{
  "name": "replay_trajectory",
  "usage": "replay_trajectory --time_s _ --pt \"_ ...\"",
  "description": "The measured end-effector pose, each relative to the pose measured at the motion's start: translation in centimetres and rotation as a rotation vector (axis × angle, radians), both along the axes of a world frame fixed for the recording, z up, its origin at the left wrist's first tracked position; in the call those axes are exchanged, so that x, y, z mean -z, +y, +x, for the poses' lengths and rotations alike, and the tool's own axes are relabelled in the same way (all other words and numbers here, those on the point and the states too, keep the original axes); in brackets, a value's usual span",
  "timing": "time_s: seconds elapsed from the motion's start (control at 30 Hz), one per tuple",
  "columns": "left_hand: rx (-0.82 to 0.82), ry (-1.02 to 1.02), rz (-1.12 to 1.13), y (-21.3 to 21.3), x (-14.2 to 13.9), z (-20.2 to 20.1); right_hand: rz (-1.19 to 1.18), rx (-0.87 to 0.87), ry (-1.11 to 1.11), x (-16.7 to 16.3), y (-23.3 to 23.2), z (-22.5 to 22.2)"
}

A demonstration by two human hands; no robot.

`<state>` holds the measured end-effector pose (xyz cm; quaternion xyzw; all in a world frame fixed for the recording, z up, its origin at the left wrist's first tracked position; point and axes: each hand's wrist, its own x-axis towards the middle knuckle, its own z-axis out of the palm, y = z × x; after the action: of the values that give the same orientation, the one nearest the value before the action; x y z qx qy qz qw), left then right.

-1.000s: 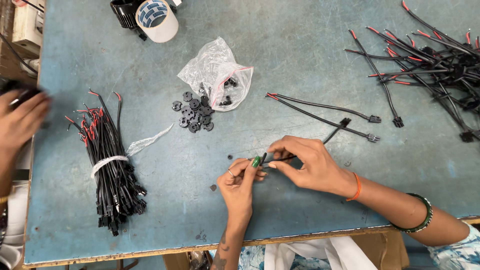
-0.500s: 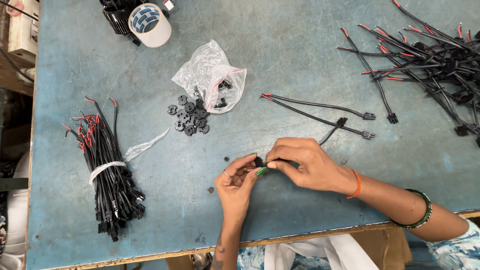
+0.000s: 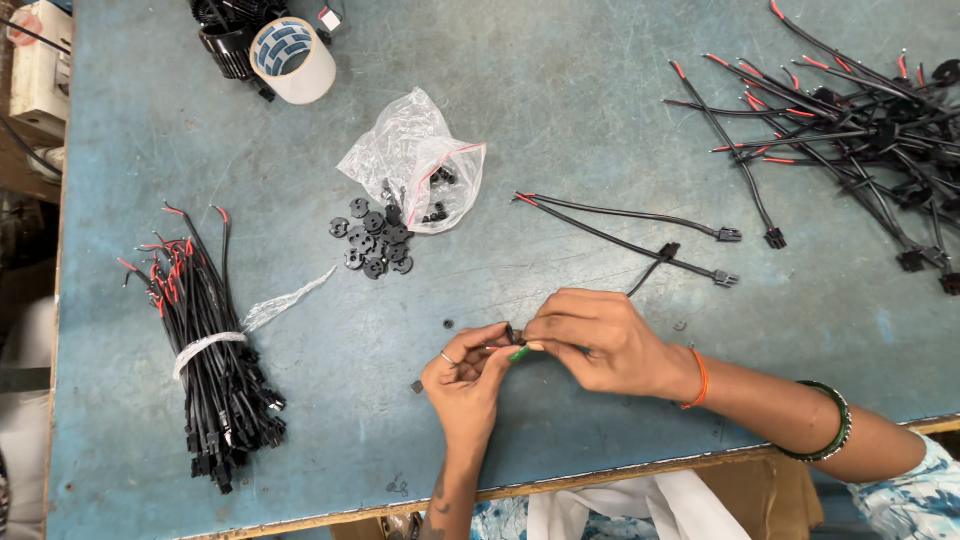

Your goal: The person repeatedly picks small black plastic components and wires from a table, aligns the parts, and presses them together by hand. They place the assembled units on the table and continue the same process with additional components.

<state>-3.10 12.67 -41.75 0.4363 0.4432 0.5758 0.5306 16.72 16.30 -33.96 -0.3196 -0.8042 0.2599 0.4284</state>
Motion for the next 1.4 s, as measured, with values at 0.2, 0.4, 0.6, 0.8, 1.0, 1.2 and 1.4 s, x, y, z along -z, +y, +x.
replay_trajectory --time_s 0.2,0.4,0.6,0.8,1.0,1.2,1.4 --pt "0.041 -0.129 -0.066 0.1 1.0 0.0 0.003 0.057 0.003 -0.3 -0.5 -0.3" --pt "0.058 -0.151 -0.041 0.2 1.5 -0.1 -0.067 0.022 0.030 -0.4 -0.6 -0.3" --pt "0.064 -0.092 -0.045 0.0 2.0 -0.4 -0.111 0.024 0.054 -0.1 -0.8 -0.3" --pt "0.123 -0.084 -0.018 0.2 1.7 0.0 -0.109 -0.008 0.031 -0.3 -0.5 0.0" --pt "0.029 -0.137 -0.076 0.7 0.8 0.2 -0.101 -0.017 0.027 -1.0 0.0 0.3" --pt "0.021 -0.094 0.057 0.6 0.0 -0.1 -0.103 0.043 0.014 -1.3 0.1 0.3" --pt "0.100 -0.154 0.100 0.6 0.2 -0.1 -0.075 0.041 -0.003 -1.2 -0.1 0.5"
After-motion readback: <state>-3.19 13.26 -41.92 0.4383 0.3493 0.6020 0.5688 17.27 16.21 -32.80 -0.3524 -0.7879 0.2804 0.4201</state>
